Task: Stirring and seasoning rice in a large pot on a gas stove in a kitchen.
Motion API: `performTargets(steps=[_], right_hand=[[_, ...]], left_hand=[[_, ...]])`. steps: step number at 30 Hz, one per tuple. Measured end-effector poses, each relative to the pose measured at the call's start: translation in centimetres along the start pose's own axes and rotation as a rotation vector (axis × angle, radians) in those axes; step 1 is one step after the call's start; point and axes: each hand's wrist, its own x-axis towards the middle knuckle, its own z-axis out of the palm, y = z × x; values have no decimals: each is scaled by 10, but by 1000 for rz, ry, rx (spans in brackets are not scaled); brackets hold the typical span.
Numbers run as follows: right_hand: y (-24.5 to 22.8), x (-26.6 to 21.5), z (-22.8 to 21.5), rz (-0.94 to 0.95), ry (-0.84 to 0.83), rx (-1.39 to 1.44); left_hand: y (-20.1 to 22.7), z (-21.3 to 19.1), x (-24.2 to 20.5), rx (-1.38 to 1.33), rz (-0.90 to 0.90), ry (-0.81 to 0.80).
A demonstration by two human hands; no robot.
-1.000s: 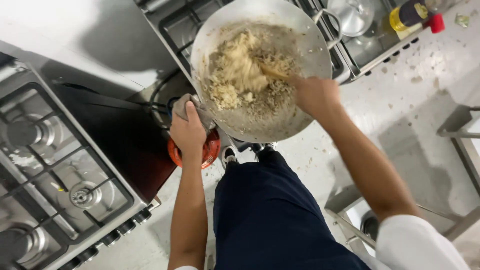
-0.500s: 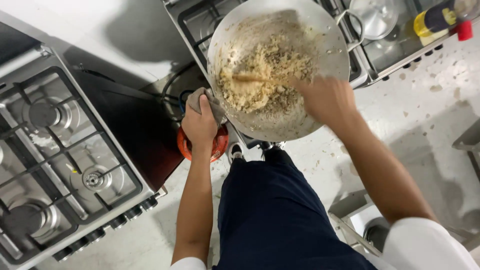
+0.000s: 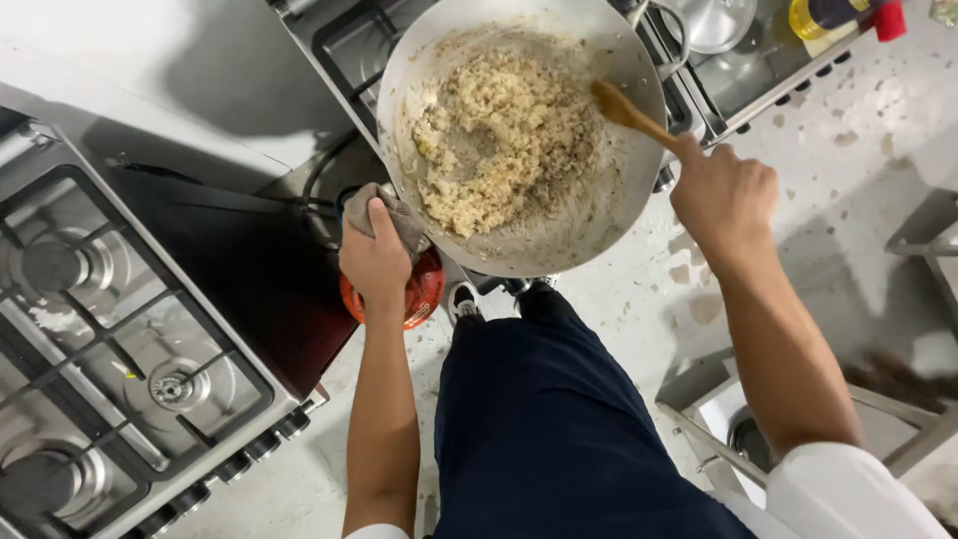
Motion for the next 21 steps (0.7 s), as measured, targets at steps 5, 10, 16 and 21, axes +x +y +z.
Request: performTargets(steps=[5, 10, 16, 21], right_hand=[[-46, -6, 7, -127, -138, 125], [-1, 18, -3, -95, 25, 13], [-55, 56, -49, -155, -122, 204], [-50, -3, -69, -334, -167, 49]], left_hand=[[8, -1, 4, 37, -4, -19], [-1, 1, 7, 48, -8, 4], [-1, 4, 9, 106, -47, -18], [1, -2, 6, 101, -47, -37]])
